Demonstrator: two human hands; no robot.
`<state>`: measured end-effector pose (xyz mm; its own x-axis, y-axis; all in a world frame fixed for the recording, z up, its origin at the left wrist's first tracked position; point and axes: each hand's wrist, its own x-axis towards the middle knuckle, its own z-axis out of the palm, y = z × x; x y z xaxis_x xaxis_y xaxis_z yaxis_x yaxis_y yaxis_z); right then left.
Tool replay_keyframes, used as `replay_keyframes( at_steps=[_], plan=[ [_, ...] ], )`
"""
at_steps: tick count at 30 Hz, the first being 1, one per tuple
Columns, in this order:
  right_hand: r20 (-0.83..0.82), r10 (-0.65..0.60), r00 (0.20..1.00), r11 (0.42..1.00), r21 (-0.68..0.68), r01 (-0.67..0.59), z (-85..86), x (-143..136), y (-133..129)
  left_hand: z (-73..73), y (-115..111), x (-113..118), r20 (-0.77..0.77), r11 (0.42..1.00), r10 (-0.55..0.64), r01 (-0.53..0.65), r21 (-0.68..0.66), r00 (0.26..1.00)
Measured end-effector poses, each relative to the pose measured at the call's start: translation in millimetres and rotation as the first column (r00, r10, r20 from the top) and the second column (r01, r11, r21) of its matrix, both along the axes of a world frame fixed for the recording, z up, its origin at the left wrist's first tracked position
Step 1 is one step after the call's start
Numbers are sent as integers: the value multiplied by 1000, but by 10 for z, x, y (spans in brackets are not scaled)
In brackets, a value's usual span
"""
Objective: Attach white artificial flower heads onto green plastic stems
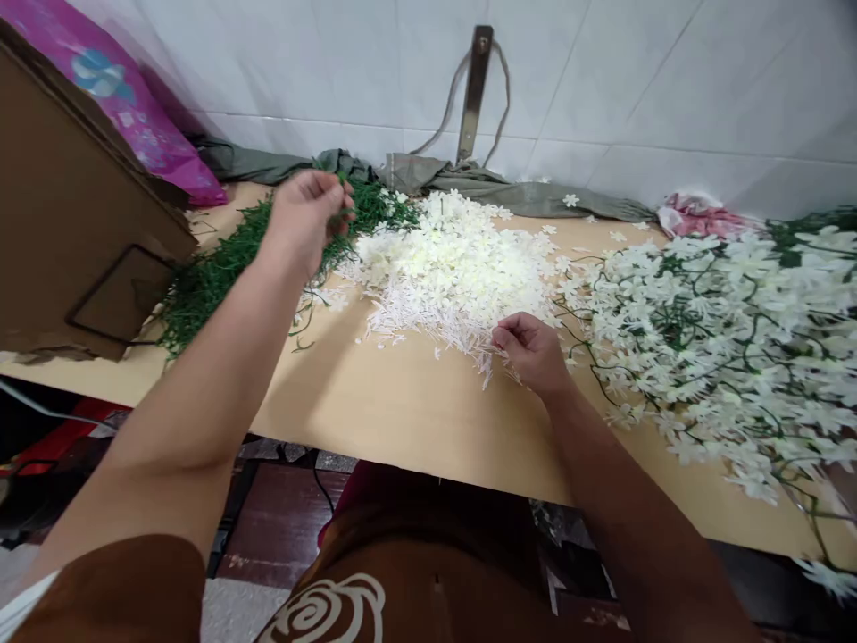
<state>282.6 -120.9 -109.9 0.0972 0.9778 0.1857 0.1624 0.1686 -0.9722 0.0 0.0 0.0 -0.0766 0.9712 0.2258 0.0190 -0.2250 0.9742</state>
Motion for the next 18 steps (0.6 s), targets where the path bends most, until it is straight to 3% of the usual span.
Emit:
replay_keyframes(
  at_steps=[3,5,8,11,18],
  plan=[
    [-60,81,995,996,-24,-83,24,-18,-10,-365,-424,494,4,960,-187,184,-209,982],
    [-88,125,988,991,-45,-130,32,-26,-10,-617,-656,770,12,875,-326,307,-374,945],
    [-114,135,984,988,-61,-143,27,-27,4,-851,-840,1033,74,792,-419,404,-457,905],
    [-120,115,986,990,-62,-123,10,-21,21,-917,-870,1107,90,778,-445,435,-454,891],
    [-24,95,995,995,-27,-95,-29,-25,14,-923,-902,1065,35,769,-461,419,-483,886]
  ],
)
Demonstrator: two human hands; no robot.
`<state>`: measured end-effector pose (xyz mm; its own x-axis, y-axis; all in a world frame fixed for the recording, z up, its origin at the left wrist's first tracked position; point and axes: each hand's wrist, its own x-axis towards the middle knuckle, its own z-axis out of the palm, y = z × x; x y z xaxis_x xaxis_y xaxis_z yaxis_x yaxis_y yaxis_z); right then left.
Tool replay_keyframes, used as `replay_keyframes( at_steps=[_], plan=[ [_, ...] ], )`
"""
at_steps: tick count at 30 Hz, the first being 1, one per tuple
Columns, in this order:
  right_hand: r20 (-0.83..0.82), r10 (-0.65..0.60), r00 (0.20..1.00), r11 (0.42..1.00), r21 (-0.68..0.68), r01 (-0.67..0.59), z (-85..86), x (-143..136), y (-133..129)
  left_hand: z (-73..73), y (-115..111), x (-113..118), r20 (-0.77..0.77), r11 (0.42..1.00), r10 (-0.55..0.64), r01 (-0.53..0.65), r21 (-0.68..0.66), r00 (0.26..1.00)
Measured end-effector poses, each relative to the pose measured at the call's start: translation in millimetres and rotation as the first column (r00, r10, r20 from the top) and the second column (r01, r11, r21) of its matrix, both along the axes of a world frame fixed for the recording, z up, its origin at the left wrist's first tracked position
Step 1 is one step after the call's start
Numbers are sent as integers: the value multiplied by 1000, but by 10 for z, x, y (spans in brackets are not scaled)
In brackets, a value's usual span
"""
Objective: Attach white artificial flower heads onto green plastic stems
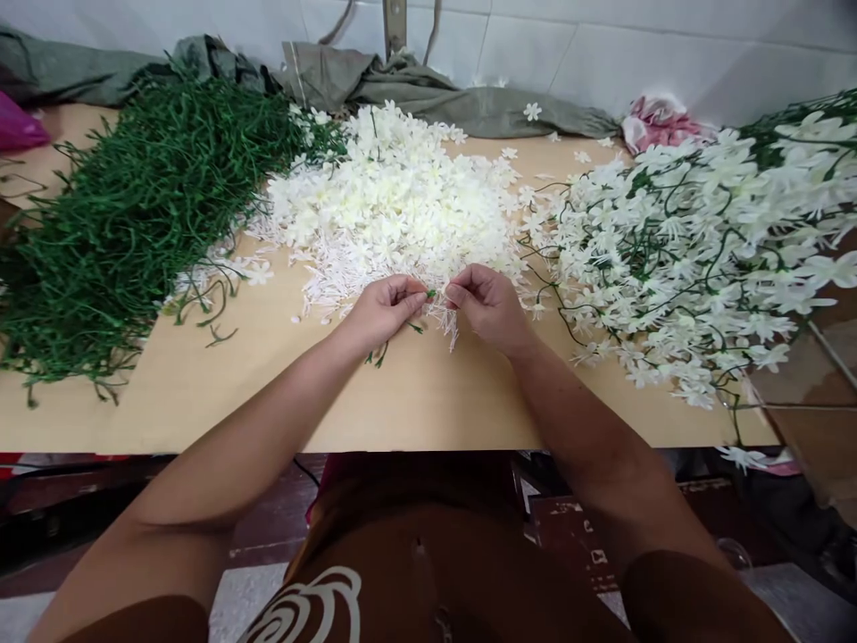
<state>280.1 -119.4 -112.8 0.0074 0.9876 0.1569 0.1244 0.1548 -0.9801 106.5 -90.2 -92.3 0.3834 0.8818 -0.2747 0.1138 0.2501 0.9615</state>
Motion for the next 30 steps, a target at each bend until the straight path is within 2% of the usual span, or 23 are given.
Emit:
replay_keyframes(
  at_steps=[5,10,16,21,30],
  plan=[
    [158,-23,987,998,61,14,-1,-5,-33,62,-56,30,-78,999,-21,24,42,997],
    [391,-54,919,990,144,-3,38,1,-59,129,-93,36,-136,997,-15,25,70,991],
    [571,-93,815,979,202,-30,50,-14,-80,-5,-26,26,-155,989,-21,43,143,988],
    [566,-82,820,982,185,-29,9,-63,-102,-73,12,31,-159,987,-52,75,141,986],
    [380,-37,924,998,61,15,-96,-157,-111,-55,-4,19,-169,992,-78,93,84,983]
  ],
)
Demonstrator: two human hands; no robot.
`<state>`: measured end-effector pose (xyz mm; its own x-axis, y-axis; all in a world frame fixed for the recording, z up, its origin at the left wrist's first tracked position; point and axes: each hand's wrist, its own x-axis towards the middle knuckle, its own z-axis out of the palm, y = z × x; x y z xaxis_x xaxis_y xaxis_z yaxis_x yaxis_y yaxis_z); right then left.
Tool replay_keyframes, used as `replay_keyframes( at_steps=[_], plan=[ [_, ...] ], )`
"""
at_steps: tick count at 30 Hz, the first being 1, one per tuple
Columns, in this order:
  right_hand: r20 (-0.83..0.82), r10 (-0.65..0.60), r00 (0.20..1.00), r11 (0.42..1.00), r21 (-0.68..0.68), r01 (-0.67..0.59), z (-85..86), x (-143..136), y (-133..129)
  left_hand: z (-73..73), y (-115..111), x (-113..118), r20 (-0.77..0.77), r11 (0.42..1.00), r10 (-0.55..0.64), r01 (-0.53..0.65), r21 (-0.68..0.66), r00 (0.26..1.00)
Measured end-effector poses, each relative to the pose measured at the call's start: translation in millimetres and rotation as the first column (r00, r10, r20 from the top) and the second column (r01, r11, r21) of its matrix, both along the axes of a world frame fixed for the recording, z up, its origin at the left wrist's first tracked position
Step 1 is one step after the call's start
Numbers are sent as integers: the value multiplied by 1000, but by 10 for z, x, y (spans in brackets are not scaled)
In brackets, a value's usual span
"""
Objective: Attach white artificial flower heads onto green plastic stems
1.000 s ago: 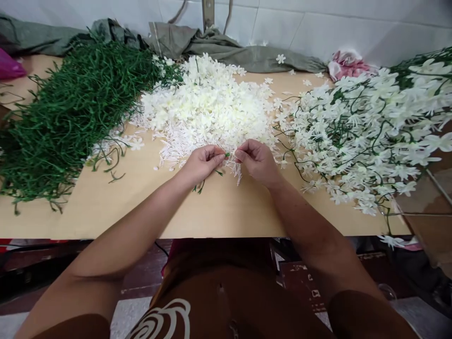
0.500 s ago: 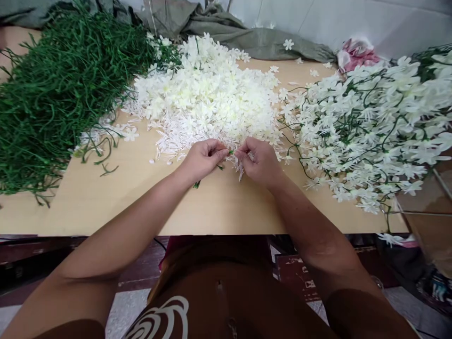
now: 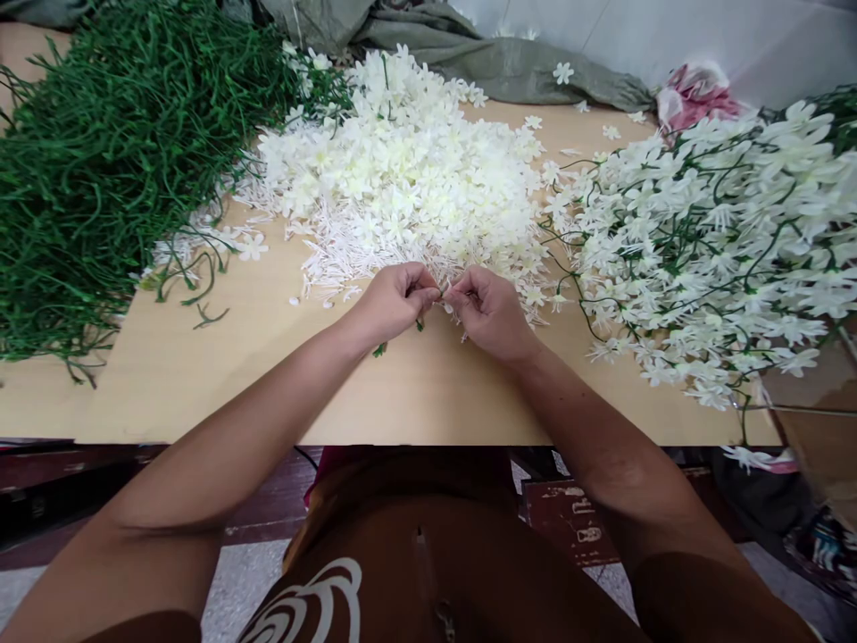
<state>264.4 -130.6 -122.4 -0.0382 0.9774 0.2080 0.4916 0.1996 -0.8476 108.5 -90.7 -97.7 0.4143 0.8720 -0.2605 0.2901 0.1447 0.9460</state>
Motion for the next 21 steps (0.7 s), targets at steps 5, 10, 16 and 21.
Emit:
replay_keyframes(
  at_steps=[5,10,16,21],
  plan=[
    [-108,-16,994,998,-65,9,6,-82,-8,-6,26,-12,48,999,1,1,-41,999],
    [-195,1,981,994,-108,-22,45,4,58,12,40,-26,96,1000,5,-2,-27,995],
    [-249,59,967,983,-155,-100,53,121,103,6,51,-47,108,998,-61,65,-27,992],
    [-228,62,972,980,-170,-102,53,114,95,-41,82,-59,8,988,-145,144,50,989]
  ],
)
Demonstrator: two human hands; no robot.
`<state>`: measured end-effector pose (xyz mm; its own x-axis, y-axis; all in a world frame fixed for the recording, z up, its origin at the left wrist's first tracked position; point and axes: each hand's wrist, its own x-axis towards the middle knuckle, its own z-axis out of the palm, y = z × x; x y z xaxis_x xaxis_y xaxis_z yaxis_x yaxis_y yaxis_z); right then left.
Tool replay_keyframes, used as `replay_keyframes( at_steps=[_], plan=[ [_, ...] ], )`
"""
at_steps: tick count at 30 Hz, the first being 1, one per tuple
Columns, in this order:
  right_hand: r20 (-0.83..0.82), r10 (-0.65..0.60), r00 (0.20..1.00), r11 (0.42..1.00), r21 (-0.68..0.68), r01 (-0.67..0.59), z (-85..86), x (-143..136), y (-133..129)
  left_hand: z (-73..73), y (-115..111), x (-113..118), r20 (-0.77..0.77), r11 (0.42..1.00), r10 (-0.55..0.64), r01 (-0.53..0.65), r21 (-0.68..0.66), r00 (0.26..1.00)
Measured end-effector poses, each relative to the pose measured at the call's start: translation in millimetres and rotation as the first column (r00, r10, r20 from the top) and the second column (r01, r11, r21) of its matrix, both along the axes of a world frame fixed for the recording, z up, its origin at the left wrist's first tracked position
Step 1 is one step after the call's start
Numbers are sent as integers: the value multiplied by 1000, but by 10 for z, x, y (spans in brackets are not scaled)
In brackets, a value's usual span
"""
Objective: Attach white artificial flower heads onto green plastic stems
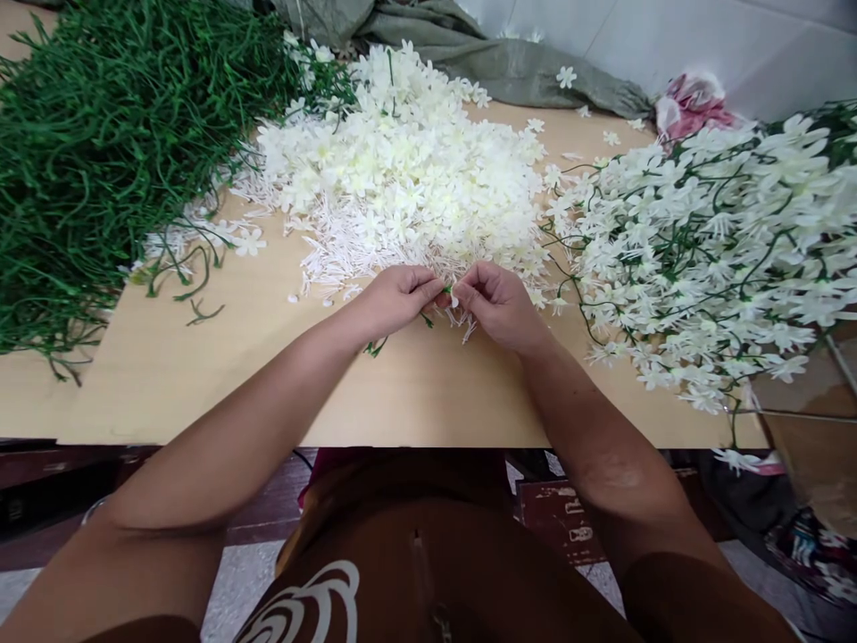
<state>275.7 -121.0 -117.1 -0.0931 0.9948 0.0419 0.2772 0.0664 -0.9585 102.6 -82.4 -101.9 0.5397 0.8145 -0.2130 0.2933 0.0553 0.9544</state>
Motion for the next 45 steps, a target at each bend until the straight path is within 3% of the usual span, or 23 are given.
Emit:
replay_keyframes(
  at_steps=[8,15,23,30,36,40,45],
  plan=[
    [19,-75,997,997,5,75,40,-76,-38,-20,-1,4,-82,990,-60,70,120,995],
    [-82,-85,993,995,-66,80,17,-83,-23,36,-22,30,-163,980,-48,78,181,985],
    [-308,-71,949,974,-228,-2,5,-123,-26,-2,-41,24,-88,990,-59,70,123,994],
    [-242,10,970,980,-188,-57,-14,-103,-4,-46,-25,-5,-34,989,-93,96,108,995],
    [-178,79,981,983,-147,-106,8,-88,0,8,-18,-24,-44,986,-130,134,97,990],
    [-208,119,971,972,-173,-156,11,-74,12,65,-12,-32,-2,986,-155,155,55,988],
    [-313,77,947,972,-187,-141,-9,-34,24,47,-17,-37,66,992,-121,119,30,990]
  ],
)
